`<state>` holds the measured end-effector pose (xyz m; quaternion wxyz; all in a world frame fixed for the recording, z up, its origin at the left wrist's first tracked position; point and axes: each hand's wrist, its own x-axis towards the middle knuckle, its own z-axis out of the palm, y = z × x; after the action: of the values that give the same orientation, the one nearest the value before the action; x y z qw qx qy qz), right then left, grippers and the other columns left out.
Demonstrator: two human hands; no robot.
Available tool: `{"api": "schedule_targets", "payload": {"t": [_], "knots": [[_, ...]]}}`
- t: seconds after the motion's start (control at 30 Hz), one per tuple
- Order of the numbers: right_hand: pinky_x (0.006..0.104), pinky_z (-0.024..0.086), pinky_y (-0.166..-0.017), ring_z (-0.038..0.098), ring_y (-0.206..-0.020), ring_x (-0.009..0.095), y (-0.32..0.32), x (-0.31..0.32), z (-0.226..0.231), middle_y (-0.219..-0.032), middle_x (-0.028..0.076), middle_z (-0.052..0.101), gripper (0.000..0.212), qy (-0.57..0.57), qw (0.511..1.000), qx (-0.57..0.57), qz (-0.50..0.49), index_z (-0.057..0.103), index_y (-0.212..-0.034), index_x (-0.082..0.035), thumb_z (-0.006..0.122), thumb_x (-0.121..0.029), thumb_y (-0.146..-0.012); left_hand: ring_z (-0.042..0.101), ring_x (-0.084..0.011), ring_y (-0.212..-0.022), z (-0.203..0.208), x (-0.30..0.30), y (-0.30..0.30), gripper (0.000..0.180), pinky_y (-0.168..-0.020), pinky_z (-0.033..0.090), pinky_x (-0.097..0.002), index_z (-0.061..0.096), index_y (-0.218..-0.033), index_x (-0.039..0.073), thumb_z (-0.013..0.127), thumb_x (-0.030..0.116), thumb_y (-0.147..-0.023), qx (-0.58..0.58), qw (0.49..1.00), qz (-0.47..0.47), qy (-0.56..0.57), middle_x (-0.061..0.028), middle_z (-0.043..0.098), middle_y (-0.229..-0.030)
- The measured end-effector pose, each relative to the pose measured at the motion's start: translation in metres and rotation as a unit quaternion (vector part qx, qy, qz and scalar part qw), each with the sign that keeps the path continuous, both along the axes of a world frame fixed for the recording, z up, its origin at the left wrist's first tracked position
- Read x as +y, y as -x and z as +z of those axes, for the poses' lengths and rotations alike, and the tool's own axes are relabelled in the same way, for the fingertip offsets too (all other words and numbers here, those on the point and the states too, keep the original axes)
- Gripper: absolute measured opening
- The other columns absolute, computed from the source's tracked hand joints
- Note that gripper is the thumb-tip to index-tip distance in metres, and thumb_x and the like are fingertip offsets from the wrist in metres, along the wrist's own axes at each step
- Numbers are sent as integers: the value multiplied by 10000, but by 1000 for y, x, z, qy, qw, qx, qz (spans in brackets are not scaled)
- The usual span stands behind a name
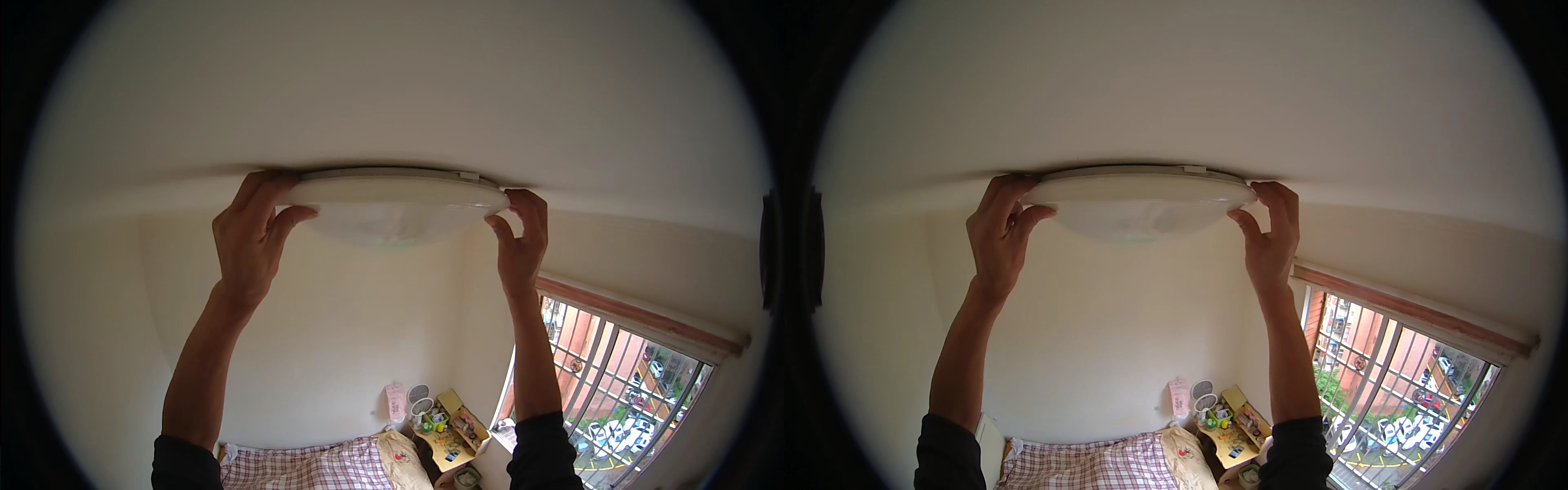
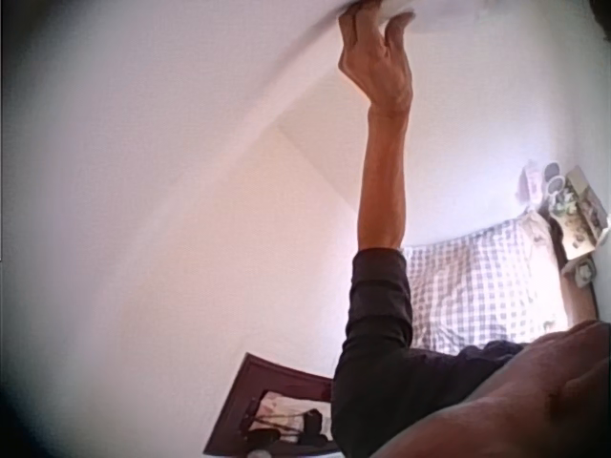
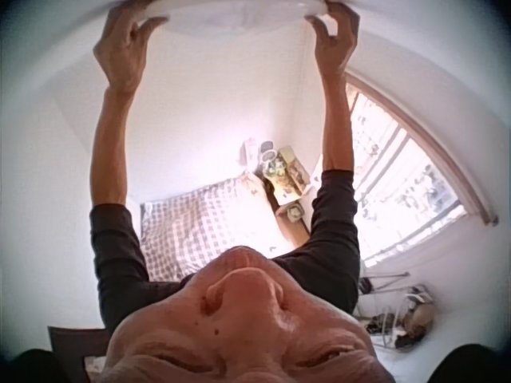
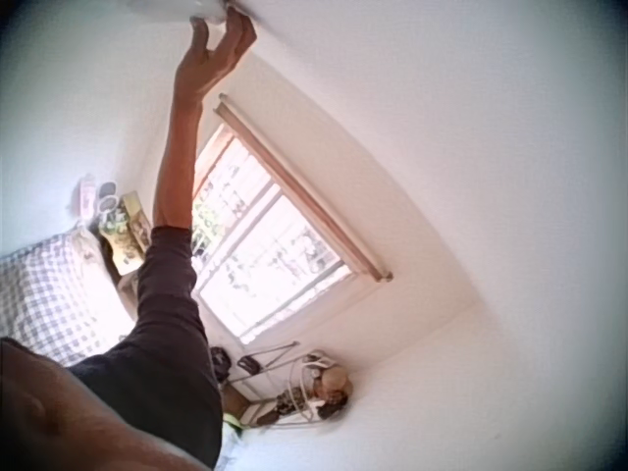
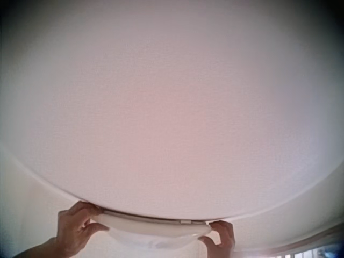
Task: The person installs a ceiling light fixture by connecting wires and attaching the cover. They repeatedly remove and reattach the cover to check alignment and fit, then secure it to the ceiling mount.
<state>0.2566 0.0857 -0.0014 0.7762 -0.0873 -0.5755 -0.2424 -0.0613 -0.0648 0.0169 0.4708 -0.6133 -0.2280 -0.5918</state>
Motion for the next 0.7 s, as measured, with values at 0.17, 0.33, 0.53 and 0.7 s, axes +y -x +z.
{"api": "schedule_targets", "payload": {"t": [0.17,0.33,0.53,0.7], "knots": [[407,475,-973,545,-1180,295,22,3,-32,-1342,153,524,494,75,987,136,42,476,-1369,1,675,-145,-941,392,-67,-550,0,1,-6,285,-478,314,-267,651,-993,9,815,-14,-762,-13,1000,19,-10,-36,610,-909],[441,414,-1072,458,-1333,297,70,19,-32,-1504,156,382,669,212,901,103,364,218,-1545,-35,418,-445,-1055,414,-75,-556,-4,1,-9,296,-484,354,-269,662,-1006,21,818,-18,-757,-34,999,35,-8,-46,623,-937],[500,330,-1139,304,-1459,304,93,14,-29,-1610,136,230,865,217,777,100,582,129,-1584,-105,286,-712,-989,543,-90,-627,-14,7,-15,367,-600,494,-262,638,-1087,17,800,-46,-763,-48,996,-72,-4,-52,620,-962],[508,326,-1140,299,-1458,308,91,9,-23,-1611,132,234,865,249,765,129,579,86,-1604,-147,276,-722,-985,576,-141,-997,-49,38,3,680,-908,525,-324,361,-1437,64,725,42,-863,-198,934,-266,132,-91,512,-1236]]}}
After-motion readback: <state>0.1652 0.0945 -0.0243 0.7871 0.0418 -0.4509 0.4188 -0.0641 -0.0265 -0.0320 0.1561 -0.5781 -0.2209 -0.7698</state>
